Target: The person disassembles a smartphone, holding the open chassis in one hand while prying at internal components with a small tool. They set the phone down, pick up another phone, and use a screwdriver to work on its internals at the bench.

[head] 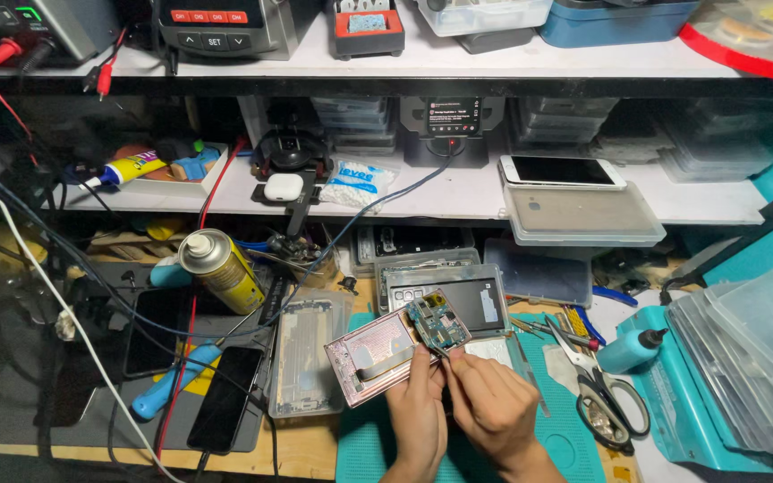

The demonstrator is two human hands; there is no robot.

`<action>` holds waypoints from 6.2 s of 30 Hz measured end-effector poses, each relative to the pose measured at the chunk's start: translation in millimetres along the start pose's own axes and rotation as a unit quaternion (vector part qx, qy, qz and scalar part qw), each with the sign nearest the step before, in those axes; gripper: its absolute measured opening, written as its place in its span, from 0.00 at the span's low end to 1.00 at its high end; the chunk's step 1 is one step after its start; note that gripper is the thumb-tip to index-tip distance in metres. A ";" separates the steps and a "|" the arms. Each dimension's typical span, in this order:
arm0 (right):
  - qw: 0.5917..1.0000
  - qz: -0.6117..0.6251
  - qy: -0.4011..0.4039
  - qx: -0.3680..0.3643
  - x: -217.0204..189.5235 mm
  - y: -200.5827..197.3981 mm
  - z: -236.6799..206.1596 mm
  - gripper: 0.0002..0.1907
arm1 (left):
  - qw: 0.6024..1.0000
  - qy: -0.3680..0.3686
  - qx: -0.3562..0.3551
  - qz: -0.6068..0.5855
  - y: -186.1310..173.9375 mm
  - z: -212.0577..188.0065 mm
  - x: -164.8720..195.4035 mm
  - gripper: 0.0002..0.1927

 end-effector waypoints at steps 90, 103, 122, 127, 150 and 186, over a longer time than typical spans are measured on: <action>0.835 0.312 0.453 -0.023 86.4 56.9 -59.1 0.14 | 0.918 0.144 0.078 0.361 -9.5 12.4 22.4 0.12; 0.819 0.345 0.457 -0.030 93.6 68.1 -51.2 0.13 | 0.881 0.205 0.091 0.418 0.5 1.2 25.7 0.10; 0.861 0.192 0.469 -0.048 144.4 -5.5 -70.5 0.15 | 0.964 0.138 0.109 0.202 -43.5 18.6 90.3 0.15; 0.867 0.175 0.447 -0.133 122.9 18.2 -64.0 0.19 | 0.971 0.143 0.088 0.167 -46.8 14.6 97.6 0.14; 0.881 0.082 0.224 -0.409 89.2 39.1 -38.1 0.28 | 0.975 0.108 0.088 0.172 -55.5 21.8 86.2 0.15; 0.734 0.429 0.515 0.111 166.8 56.8 -111.0 0.11 | 0.968 -0.155 -0.118 0.160 18.1 7.7 41.2 0.18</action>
Point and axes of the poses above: each hand's wrist, its own z-axis towards the middle knuckle, its own y-axis out of the palm, x = y × z, the point moved 9 cm from there along z, towards the middle knuckle, and after that the axes turned 14 degrees about -y, right-handed, at the moved point
